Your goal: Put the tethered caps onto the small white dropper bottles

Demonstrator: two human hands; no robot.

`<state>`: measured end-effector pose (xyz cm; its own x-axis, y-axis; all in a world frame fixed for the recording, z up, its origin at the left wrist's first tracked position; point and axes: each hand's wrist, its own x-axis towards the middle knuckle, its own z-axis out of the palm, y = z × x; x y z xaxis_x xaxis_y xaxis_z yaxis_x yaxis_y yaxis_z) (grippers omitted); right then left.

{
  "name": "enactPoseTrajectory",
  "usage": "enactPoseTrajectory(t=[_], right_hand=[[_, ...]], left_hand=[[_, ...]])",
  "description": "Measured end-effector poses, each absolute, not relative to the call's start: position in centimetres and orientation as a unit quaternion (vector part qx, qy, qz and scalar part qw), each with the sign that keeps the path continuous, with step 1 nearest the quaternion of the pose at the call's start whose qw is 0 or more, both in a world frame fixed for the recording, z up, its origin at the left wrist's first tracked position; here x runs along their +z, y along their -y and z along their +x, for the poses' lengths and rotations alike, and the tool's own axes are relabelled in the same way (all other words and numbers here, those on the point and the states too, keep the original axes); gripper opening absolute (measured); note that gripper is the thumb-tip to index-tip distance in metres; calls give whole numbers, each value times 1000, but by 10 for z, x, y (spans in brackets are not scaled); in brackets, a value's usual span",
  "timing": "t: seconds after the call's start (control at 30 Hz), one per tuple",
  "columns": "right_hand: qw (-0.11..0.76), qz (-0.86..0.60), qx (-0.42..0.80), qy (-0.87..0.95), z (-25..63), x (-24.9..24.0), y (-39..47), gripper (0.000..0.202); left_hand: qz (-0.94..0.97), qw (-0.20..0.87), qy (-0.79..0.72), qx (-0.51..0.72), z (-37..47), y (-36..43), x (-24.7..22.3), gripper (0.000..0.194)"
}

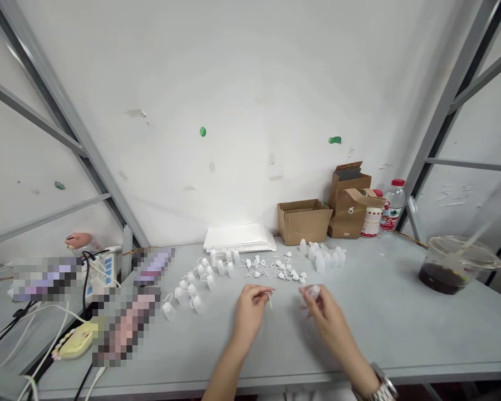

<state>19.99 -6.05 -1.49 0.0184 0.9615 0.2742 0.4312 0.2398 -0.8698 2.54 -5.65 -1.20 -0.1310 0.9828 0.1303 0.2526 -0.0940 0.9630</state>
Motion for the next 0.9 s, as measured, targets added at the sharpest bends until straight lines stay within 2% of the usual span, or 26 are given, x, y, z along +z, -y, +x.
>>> enactPoseTrajectory(t=[0.07, 0.13, 0.3, 0.47, 0.57, 0.67, 0.9], right_hand=[[462, -492, 389, 627, 181, -20, 77, 26], [461, -468, 426, 622, 166, -26, 87, 24], [475, -449, 406, 639, 147, -34, 96, 23], [508, -417, 402, 637, 142, -38, 103, 34], [501, -418, 416, 633, 143, -36, 103, 27], [487, -447, 431, 614, 144, -35, 100, 20], [488, -453, 440, 603, 145, -38, 100, 21]], left_hand=[[515, 393, -556, 521, 18, 61, -12, 18], [486, 420, -548, 535, 13, 66, -11, 16], [411, 502, -523, 553, 7, 78, -1, 25], [293, 607, -466, 574, 7, 85, 2, 24], [267, 643, -432, 573, 10, 85, -1, 21], [251, 663, -414, 571, 12, 85, -4, 17], [272, 655, -423, 564, 14, 85, -3, 17]])
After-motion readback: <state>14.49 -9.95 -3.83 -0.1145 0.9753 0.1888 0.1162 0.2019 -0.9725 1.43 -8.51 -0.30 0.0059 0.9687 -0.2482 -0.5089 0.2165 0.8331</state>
